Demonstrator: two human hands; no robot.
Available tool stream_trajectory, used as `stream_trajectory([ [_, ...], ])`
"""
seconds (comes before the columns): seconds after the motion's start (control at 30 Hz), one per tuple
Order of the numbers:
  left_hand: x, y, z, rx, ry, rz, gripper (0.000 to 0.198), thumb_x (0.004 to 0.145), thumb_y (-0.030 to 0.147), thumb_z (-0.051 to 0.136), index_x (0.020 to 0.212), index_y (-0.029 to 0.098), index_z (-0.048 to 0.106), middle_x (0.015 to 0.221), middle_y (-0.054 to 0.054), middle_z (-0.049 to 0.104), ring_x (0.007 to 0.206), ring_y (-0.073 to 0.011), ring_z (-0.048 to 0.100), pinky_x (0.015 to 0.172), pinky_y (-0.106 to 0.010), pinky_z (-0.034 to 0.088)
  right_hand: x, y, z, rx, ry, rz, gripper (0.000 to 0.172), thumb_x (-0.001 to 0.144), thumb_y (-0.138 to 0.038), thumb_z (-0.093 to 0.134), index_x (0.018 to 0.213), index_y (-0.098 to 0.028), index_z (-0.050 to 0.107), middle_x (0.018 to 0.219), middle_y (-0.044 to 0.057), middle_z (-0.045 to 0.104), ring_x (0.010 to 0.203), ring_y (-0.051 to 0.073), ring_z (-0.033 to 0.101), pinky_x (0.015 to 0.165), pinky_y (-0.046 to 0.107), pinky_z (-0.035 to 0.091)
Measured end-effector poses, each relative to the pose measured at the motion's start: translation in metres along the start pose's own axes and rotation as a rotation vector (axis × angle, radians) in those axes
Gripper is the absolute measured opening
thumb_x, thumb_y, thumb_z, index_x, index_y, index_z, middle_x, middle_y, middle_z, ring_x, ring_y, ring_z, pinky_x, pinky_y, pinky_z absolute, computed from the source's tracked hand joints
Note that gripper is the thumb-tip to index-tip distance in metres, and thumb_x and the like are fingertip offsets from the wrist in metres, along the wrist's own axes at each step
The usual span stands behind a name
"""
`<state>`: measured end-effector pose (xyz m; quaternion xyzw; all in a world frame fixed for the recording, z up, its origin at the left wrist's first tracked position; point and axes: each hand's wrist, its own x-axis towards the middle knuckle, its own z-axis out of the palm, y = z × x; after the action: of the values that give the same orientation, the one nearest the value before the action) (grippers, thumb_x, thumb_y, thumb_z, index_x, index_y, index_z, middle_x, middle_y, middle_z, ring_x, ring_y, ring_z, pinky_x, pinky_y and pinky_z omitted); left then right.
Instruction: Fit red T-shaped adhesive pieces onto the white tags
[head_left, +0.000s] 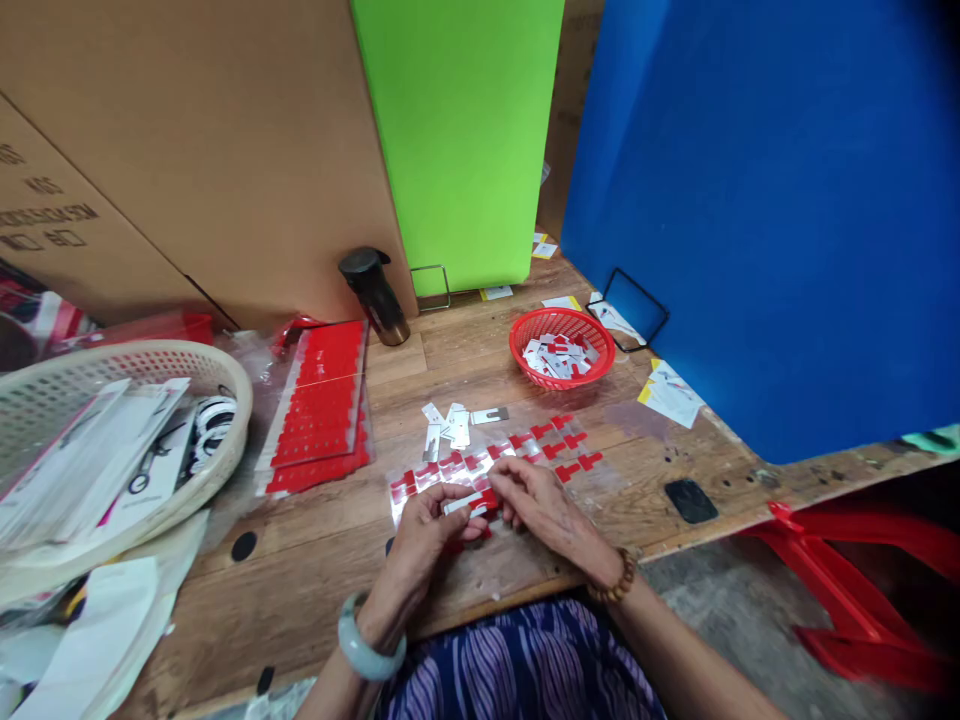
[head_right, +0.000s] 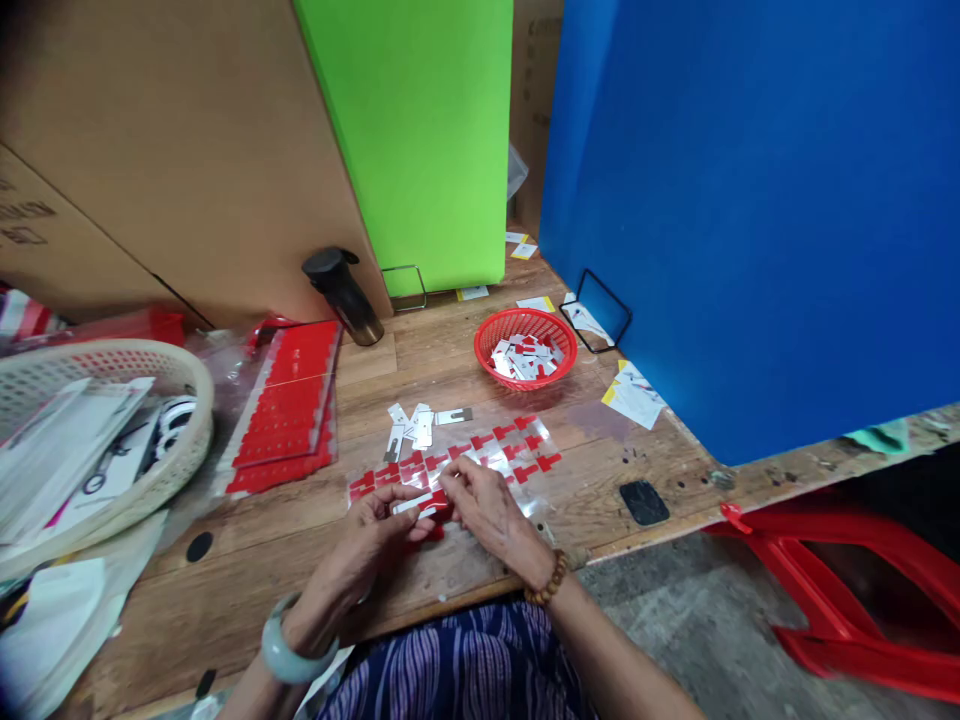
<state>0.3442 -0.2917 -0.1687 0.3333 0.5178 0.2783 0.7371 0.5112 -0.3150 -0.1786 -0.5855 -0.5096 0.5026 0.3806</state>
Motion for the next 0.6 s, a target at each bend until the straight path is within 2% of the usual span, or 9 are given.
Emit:
stream_trajectory([
  [0.1, 0.0, 0.0, 0.002, 0.007, -0.037, 0.007, 0.041, 0.059, 0.024, 0.078, 0.091, 0.009, 0.058, 0.063, -0.006, 0.071, 0.055, -0.0136, 0.067, 0.058, -0.02, 0.052, -0.001, 0.002, 0.006, 0.111, -0.121, 0.088, 0.02, 0.083, -0.035, 0.052, 0.08, -0.017, 0.057, 0.053, -0.005, 0.053, 0.041, 0.007, 0.048, 0.04, 0.018, 0.036],
  [0.2, 0.0, -0.001, 0.003, -0.016, -0.087, -0.01, 0.044, 0.061, 0.026, 0.078, 0.095, 0.009, 0.057, 0.067, -0.007, 0.071, 0.06, -0.014, 0.068, 0.062, -0.021, 0.052, 0.001, 0.01, 0.008, 0.235, -0.166, 0.168, 0.025, 0.081, -0.041, 0.055, 0.077, -0.016, 0.056, 0.049, -0.005, 0.055, 0.035, 0.006, 0.045, 0.035, 0.016, 0.032],
  [0.27, 0.002, -0.002, 0.003, -0.061, -0.089, 0.011, 0.048, 0.061, 0.028, 0.078, 0.1, 0.01, 0.055, 0.074, -0.008, 0.072, 0.064, -0.0146, 0.069, 0.065, -0.023, 0.053, 0.005, 0.013, 0.002, 0.339, -0.145, 0.196, 0.028, 0.077, -0.043, 0.061, 0.073, -0.015, 0.055, 0.049, -0.004, 0.057, 0.035, 0.006, 0.047, 0.034, 0.015, 0.033],
  [0.37, 0.007, -0.005, 0.0, -0.11, -0.042, 0.063, 0.052, 0.063, 0.032, 0.078, 0.103, 0.013, 0.052, 0.084, -0.008, 0.071, 0.069, -0.0143, 0.068, 0.068, -0.025, 0.053, 0.015, 0.01, -0.018, 0.599, 0.057, 0.155, 0.028, 0.07, -0.04, 0.07, 0.074, -0.016, 0.056, 0.055, -0.003, 0.061, 0.039, 0.006, 0.052, 0.037, 0.015, 0.039],
  [0.47, 0.013, -0.014, -0.003, -0.083, -0.031, 0.053, 0.048, 0.064, 0.035, 0.077, 0.099, 0.012, 0.054, 0.084, -0.008, 0.069, 0.071, -0.0137, 0.067, 0.07, -0.025, 0.053, 0.03, 0.0, -0.044, 0.835, 0.311, -0.014, 0.027, 0.068, -0.038, 0.073, 0.08, -0.019, 0.058, 0.066, -0.002, 0.065, 0.051, 0.007, 0.058, 0.048, 0.016, 0.047],
  [0.53, 0.017, -0.022, -0.006, -0.062, -0.038, 0.042, 0.047, 0.063, 0.036, 0.077, 0.097, 0.012, 0.055, 0.083, -0.006, 0.068, 0.072, -0.0138, 0.067, 0.07, -0.025, 0.052, 0.043, -0.004, -0.055, 0.751, 0.386, -0.1, 0.03, 0.073, -0.045, 0.068, 0.087, -0.019, 0.059, 0.077, 0.001, 0.067, 0.06, 0.008, 0.061, 0.056, 0.019, 0.051],
  [0.6, 0.02, -0.03, -0.007, -0.057, -0.046, 0.037, 0.049, 0.062, 0.037, 0.077, 0.099, 0.012, 0.056, 0.082, -0.005, 0.067, 0.073, -0.0141, 0.067, 0.07, -0.025, 0.052, 0.056, -0.002, -0.057, 0.416, 0.38, -0.136, 0.033, 0.08, -0.048, 0.057, 0.095, -0.019, 0.058, 0.083, 0.003, 0.066, 0.063, 0.011, 0.061, 0.059, 0.024, 0.051],
])
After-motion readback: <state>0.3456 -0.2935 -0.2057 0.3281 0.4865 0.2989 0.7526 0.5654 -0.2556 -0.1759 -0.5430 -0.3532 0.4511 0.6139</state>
